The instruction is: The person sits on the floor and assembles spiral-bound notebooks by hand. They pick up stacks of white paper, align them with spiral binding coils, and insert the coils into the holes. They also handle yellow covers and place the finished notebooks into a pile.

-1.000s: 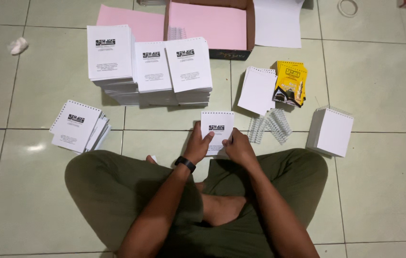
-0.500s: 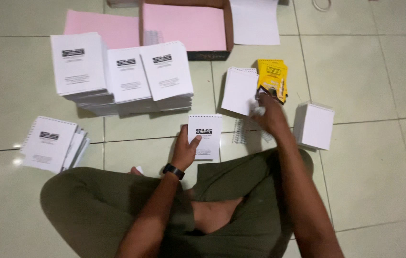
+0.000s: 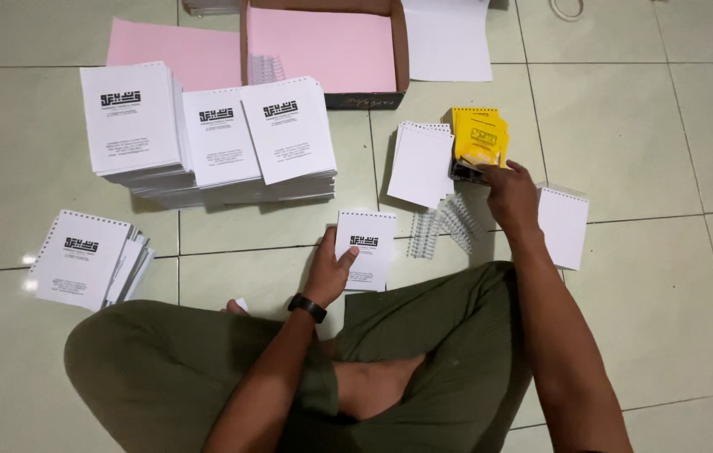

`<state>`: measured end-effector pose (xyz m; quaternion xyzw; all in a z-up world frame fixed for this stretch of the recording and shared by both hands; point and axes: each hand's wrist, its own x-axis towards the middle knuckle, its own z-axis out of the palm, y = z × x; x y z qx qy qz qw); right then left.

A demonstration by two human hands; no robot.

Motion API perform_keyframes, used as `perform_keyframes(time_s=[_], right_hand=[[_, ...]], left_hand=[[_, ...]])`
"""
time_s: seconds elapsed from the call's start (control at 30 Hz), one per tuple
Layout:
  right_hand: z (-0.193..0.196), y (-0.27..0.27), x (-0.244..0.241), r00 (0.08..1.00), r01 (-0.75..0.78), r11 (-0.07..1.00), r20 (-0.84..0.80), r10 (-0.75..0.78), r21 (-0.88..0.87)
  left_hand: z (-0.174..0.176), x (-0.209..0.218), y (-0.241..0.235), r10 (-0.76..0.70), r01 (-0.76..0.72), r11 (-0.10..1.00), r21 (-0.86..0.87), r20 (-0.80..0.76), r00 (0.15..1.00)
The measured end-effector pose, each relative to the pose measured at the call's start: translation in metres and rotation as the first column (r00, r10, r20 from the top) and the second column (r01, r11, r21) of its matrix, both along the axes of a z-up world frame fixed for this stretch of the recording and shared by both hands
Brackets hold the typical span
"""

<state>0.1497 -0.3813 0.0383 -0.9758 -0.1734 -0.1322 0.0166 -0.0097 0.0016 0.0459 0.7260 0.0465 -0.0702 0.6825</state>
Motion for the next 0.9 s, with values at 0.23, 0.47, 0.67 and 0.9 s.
perform_keyframes(time_s=[0.23, 0.47, 0.67, 0.9], right_hand=[[0.041, 0.031, -0.021, 0.999, 0.046, 0.996, -0.006, -0.046, 0.07], [0.008, 0.01, -0.015, 0.991, 0.035, 0.999, 0.129, -0.032, -0.022], [0.041, 0.027, -0.032, 0.969, 0.193, 0.964, -0.189, -0.158, 0.185], [0.048, 0.043, -0.044, 0.693, -0.011, 0.98, 0.704, 0.152, -0.2]], left_hand=[[0.002, -0.003, 0.004, 0.019, -0.019, 1.0, -0.012, -0.018, 1.0], [-0.005, -0.004, 0.001, 0.034, -0.035, 0.998, -0.058, -0.024, 0.999], [-0.007, -0.006, 0.003, 0.04, -0.04, 0.994, -0.097, -0.008, 0.999], [-0.022, -0.004, 0.0, 0.061, -0.061, 0.994, -0.095, -0.012, 0.998]])
